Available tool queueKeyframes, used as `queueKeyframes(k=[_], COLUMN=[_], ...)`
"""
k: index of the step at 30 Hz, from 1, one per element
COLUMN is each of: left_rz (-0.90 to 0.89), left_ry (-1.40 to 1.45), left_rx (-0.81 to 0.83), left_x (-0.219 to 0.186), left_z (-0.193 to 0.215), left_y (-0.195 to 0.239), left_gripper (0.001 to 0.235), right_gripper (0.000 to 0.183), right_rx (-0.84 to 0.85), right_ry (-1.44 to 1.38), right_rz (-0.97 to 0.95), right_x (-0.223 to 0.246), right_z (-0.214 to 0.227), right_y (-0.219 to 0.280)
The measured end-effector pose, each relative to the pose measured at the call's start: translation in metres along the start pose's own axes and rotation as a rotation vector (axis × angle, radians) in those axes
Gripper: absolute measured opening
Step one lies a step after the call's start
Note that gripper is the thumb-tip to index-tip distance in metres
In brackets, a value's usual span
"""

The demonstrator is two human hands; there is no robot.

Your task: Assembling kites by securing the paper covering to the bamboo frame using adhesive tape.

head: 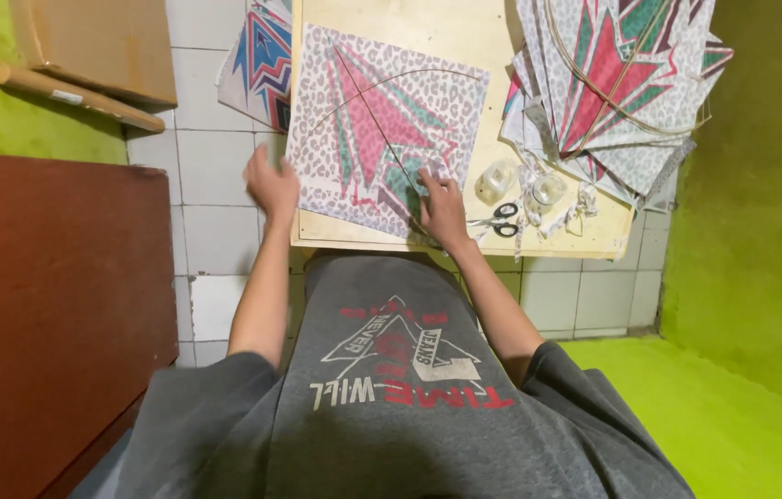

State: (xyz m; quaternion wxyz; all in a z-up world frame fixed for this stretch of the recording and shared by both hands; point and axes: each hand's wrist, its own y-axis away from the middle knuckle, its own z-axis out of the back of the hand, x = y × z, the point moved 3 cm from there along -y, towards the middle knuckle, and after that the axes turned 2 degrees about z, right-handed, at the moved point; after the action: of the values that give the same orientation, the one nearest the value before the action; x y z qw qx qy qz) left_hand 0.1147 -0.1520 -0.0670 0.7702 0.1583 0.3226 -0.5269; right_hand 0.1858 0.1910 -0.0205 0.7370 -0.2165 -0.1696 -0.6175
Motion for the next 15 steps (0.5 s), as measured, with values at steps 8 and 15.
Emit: queueKeyframes(k=[8, 15], left_rz=[0.623, 0.953], left_ry=[-0.010, 0.429], left_rx=[-0.070, -0.042], left_x=[0.165, 0.149], left_z=[0.035, 0.004], left_y=[0.137, 0.199], left_gripper=[0.036, 0.037], right_gripper=[0.067, 0.068], right_rx=[0.092, 0.152], right_ry=[0.135, 0.245], right_rz=[0.179, 0.341], right_x=[-0.003, -0.013], right_z=[-0.024, -0.044], right_y=[-0.023, -0.053])
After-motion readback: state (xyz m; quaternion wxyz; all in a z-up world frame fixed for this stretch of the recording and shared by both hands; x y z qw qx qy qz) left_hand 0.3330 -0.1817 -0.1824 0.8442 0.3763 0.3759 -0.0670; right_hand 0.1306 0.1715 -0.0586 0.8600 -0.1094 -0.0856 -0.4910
